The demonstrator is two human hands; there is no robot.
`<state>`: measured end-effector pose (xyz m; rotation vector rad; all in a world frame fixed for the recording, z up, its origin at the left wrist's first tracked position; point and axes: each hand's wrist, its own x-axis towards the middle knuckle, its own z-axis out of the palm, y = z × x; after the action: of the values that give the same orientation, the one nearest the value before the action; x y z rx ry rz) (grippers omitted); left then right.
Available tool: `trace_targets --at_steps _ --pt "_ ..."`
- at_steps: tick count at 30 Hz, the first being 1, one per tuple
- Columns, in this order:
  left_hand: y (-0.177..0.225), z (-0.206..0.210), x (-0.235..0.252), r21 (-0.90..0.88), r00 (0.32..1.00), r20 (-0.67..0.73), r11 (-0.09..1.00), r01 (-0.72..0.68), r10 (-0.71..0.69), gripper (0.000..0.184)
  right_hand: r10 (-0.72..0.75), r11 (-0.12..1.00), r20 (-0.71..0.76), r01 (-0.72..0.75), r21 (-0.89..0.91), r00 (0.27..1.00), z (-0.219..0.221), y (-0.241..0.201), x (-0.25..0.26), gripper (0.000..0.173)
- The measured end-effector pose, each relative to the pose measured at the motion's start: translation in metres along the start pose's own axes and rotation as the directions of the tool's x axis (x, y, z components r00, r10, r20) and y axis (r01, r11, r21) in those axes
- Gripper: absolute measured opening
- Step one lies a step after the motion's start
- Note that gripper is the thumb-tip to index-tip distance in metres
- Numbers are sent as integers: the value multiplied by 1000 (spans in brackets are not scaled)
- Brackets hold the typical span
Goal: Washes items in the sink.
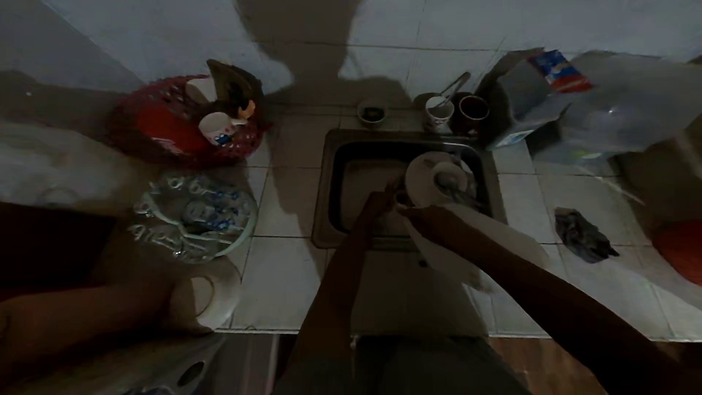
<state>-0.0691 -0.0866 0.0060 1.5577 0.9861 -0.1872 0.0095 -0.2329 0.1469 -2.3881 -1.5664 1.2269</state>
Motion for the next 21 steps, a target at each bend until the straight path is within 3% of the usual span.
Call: trace_targets --at_steps 2,5,8,10,14,21 --pt "5 -5 -7 36 995 -53 995 -89 90 72 -19 1000 -12 19 6 1000 -2 -2 -9 45" --pt "1 -7 -3 151 975 -59 967 -205 216 54 -43 998 -75 46 41 996 -7 -2 -28 44" --pt "7 -5 -1 370 988 60 916 -155 143 35 -61 990 -165 81 114 984 -8 6 -44 44" --pt "9 -2 -1 421 991 83 898 -127 101 32 -43 988 -174 68 142 984 -7 9 -46 44" --pt "11 0 0 440 987 69 884 -159 143 31 52 991 -76 -41 131 996 -3 8 -35 43" --pt "9 22 -8 305 990 49 942 -142 134 32 19 994 -42 -14 110 999 17 9 -21 40"
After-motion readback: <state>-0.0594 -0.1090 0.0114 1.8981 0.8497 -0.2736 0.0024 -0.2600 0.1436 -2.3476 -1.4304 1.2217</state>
